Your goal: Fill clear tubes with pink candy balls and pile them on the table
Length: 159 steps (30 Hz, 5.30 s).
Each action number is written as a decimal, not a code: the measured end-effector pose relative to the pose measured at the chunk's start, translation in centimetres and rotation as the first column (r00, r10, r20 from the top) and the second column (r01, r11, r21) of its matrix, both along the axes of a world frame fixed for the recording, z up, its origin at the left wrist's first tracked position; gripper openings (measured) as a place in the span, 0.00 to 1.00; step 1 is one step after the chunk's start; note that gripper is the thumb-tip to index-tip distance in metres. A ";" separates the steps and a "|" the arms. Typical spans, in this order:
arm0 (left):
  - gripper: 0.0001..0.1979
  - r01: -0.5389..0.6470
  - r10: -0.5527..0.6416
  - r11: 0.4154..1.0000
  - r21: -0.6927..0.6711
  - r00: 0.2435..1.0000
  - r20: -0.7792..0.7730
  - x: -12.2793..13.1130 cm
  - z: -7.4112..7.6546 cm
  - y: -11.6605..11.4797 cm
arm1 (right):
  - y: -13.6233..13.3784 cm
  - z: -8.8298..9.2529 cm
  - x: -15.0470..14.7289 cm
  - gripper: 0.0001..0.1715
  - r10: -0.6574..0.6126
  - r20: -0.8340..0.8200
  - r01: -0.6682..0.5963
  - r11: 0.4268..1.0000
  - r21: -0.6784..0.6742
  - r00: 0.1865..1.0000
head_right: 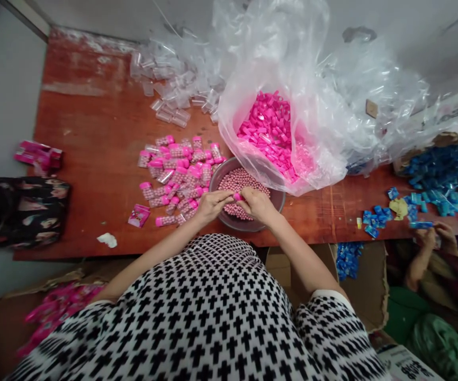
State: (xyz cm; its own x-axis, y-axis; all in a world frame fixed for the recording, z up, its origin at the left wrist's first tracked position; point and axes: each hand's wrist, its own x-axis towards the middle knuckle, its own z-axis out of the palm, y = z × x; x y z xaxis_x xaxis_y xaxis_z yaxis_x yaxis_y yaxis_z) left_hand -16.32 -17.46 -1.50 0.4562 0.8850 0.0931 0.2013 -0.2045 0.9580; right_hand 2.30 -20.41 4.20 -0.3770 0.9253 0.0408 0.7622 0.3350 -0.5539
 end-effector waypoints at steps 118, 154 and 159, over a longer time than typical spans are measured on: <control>0.07 0.199 0.354 0.191 -0.961 0.899 0.257 2.0 2.3 -1.6 | -0.6 -4.5 -0.1 0.24 -0.373 -0.230 0.329 0.922 -0.206 0.899; 0.29 0.112 0.147 0.661 -0.742 0.950 0.275 1.3 -0.6 1.6 | 1.1 -4.6 0.6 0.26 -0.367 -0.685 -0.020 0.874 -0.486 0.629; 0.25 0.078 0.070 0.738 -0.670 0.979 0.191 0.7 0.0 2.7 | 1.4 -3.9 0.6 0.16 -0.251 -0.546 0.059 0.937 -0.344 0.800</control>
